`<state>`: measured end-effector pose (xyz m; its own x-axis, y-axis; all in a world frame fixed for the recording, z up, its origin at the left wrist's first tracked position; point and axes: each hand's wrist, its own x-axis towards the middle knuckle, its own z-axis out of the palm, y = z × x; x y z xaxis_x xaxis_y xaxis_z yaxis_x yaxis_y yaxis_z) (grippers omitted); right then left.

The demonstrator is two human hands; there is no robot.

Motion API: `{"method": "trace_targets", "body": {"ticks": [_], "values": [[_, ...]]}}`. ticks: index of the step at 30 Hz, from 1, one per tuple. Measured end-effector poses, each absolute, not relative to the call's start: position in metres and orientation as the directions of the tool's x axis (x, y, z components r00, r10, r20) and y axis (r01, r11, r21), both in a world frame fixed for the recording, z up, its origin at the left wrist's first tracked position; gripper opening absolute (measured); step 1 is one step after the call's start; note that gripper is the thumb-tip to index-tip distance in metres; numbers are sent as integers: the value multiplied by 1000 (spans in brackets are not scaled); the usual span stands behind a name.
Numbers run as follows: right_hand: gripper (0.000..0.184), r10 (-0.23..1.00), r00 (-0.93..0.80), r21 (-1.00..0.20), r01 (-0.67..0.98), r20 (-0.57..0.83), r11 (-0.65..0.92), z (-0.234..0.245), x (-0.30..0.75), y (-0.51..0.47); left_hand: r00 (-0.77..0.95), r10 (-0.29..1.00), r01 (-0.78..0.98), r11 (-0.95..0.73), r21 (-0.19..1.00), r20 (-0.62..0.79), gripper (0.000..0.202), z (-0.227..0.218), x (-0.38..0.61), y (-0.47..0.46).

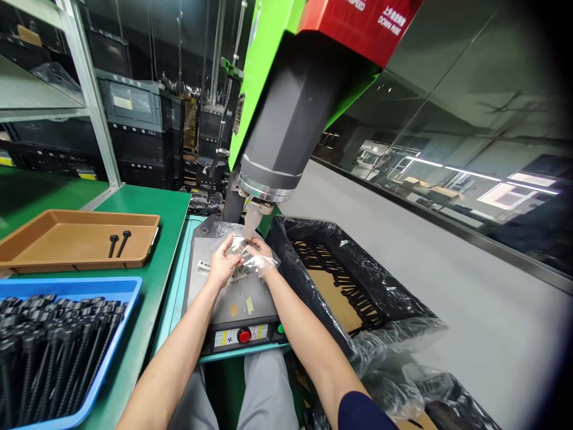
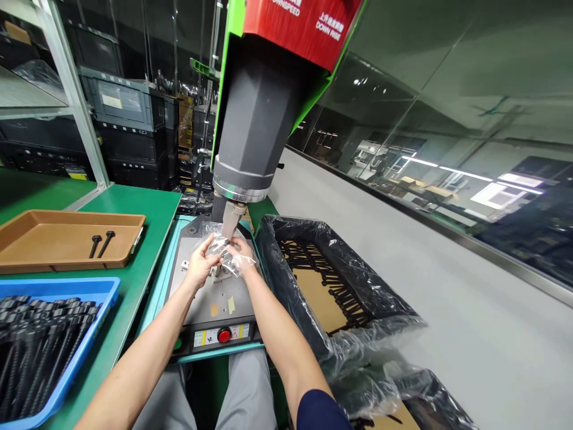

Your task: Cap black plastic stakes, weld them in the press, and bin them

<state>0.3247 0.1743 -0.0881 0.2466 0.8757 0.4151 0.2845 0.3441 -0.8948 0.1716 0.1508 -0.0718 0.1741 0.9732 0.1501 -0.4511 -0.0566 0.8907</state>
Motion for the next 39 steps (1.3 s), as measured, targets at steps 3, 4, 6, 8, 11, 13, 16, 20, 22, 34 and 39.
{"method": "trace_targets", "body": {"ticks": [3,4,6,8,11,13,16,20,22,34,39], "values": [[26,871,305,-917,232,385,324,-99,335,169,187,969,-429,-66,901,160,83,-75,173,150],[24,870,332,-926,227,365,302,-103,339,168,188,969,-421,-68,905,160,83,-76,174,150],[21,865,378,-940,218,329,262,-106,349,167,190,970,-400,-67,914,155,84,-78,174,149],[19,857,400,-941,230,324,249,-105,360,167,187,971,-384,-66,921,148,85,-80,175,148],[17,843,417,-933,265,339,244,-98,373,169,178,973,-367,-70,927,144,85,-81,176,148],[18,839,429,-932,285,335,226,-96,378,169,178,975,-355,-65,933,136,85,-81,177,148],[19,848,439,-938,300,297,174,-101,377,163,183,973,-346,-72,936,143,83,-82,180,147],[25,890,410,-950,303,200,74,-123,366,139,166,967,-325,-134,936,196,78,-83,180,142],[28,911,385,-950,313,151,25,-135,361,123,161,965,-318,-149,936,208,76,-83,179,140],[28,930,353,-900,431,103,-64,-171,366,68,166,941,-238,-251,938,294,65,-87,180,130],[29,939,319,-894,447,130,-28,-176,367,62,201,940,-256,-221,941,275,66,-85,178,124]]}}
